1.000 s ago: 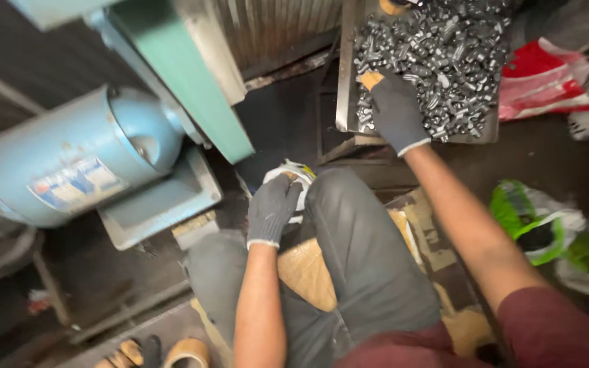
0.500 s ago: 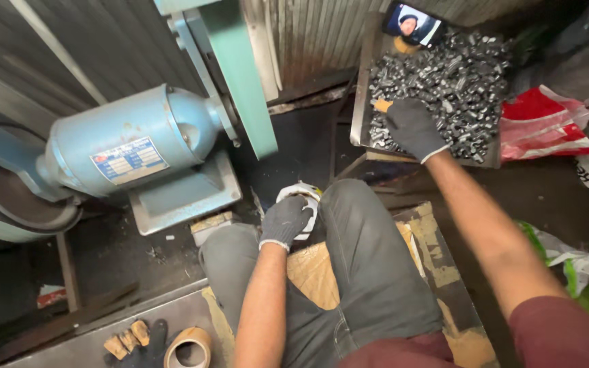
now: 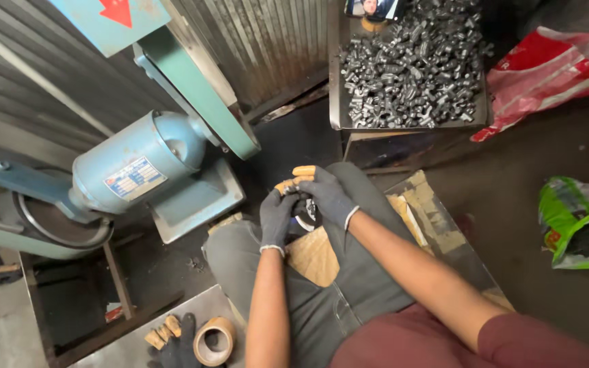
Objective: The person sits on the floor and sharpens small metal workpieces against a running belt grinder, holding each piece by hand to grind its edges, producing sparks, then placing finished pieces into a tray of similar parts. They handle several pieces one at a time throughout the episode.
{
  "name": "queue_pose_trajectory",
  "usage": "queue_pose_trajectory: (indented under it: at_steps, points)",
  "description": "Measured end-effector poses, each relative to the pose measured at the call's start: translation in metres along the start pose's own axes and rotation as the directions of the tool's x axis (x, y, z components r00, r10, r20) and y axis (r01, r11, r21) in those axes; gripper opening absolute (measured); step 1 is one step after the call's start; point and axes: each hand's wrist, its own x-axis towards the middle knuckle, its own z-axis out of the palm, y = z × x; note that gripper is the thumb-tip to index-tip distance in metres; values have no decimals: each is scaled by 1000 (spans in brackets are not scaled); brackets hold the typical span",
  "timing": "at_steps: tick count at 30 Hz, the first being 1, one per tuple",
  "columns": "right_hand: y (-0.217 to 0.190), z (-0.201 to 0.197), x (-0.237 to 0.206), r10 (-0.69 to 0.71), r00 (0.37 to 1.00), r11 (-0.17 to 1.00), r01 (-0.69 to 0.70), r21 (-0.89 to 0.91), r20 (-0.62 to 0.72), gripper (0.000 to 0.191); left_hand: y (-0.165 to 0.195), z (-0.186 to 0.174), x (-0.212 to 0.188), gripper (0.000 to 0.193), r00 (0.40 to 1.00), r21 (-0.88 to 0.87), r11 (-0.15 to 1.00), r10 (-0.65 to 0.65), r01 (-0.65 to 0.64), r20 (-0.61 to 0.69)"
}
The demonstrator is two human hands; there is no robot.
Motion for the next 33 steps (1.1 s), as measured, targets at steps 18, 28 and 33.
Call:
queue_pose_trajectory:
  at_steps: [18,28,33]
  points:
    - [-19,3,-8,33,987,825,61,-562,156,31,6,-9,-3,29,992,441,897,69,-14,-109]
    - [-24,6,-8,77,986,835,17,-549,147,30,20,-7,-5,24,995,48,994,-98,97,20]
    - [-27,8,-10,99,991,823,-31,-568,89,32,3,-7,0,24,996,20,997,-78,77,43]
